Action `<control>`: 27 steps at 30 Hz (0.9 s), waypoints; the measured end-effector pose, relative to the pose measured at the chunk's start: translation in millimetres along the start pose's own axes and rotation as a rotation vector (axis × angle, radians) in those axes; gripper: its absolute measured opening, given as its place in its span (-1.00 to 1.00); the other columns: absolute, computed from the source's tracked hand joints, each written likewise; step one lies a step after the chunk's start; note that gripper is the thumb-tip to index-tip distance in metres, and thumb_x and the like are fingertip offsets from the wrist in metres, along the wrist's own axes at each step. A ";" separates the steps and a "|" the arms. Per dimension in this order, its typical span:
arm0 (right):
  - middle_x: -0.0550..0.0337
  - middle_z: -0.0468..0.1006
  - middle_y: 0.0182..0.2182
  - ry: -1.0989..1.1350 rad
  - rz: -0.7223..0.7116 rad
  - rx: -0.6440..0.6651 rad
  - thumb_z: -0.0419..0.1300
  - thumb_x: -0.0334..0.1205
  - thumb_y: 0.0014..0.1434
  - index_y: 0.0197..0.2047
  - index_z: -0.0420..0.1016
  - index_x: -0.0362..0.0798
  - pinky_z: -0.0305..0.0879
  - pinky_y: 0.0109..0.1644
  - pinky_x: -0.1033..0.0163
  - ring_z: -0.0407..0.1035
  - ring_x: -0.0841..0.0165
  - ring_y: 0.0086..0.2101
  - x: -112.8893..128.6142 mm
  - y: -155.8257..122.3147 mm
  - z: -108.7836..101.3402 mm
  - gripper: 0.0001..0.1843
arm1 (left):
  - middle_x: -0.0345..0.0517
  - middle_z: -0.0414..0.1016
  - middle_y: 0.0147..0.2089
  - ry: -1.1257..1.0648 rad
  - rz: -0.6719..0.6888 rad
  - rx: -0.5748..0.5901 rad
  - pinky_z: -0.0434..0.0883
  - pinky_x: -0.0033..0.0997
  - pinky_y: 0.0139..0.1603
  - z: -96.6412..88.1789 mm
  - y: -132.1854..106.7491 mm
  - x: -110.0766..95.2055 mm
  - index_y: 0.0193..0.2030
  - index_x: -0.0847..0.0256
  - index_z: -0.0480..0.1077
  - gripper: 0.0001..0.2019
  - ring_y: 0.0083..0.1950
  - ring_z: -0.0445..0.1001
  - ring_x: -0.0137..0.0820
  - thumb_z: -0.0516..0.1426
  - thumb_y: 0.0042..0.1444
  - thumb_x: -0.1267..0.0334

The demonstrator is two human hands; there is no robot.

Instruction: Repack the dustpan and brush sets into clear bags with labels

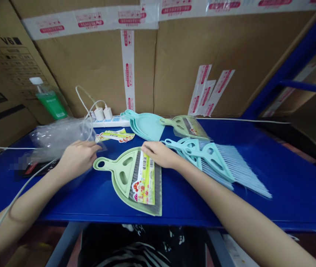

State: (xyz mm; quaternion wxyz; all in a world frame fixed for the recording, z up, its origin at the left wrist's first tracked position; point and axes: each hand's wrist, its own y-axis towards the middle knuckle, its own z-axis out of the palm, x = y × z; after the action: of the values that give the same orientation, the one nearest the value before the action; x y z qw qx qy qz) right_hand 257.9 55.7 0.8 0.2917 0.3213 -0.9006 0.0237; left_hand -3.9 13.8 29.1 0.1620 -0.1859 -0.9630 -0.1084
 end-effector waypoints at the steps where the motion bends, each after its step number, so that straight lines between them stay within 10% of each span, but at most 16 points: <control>1: 0.17 0.48 -0.46 -0.004 0.012 0.004 -0.12 -0.17 0.28 -0.43 0.24 0.02 0.24 -0.28 0.21 0.37 0.32 -0.42 0.1 0.0 -0.6 -0.73 | 0.02 0.61 -0.21 -0.047 0.050 0.017 0.40 -0.22 -0.14 0.4 -0.2 -1.4 -0.27 0.21 0.51 -0.73 -0.16 0.57 -0.15 0.00 0.05 0.49; 27: 0.12 0.51 -0.46 -0.034 0.147 0.051 -0.06 0.08 0.20 -0.49 0.32 0.01 0.22 -0.34 0.21 0.36 0.28 -0.41 3.1 -11.8 -36.9 -0.60 | -0.20 0.53 -0.33 -0.786 0.545 0.297 0.36 -0.49 -0.22 -17.2 -18.0 8.4 -0.37 0.17 0.46 -0.82 -0.29 0.47 -0.44 0.06 0.07 0.48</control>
State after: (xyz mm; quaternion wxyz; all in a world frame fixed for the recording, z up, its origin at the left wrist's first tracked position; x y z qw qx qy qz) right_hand 281.8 53.0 31.4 0.2655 0.2622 -0.9257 0.0624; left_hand -13.7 -4.5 45.3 -0.1662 -0.4325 -0.8727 0.1542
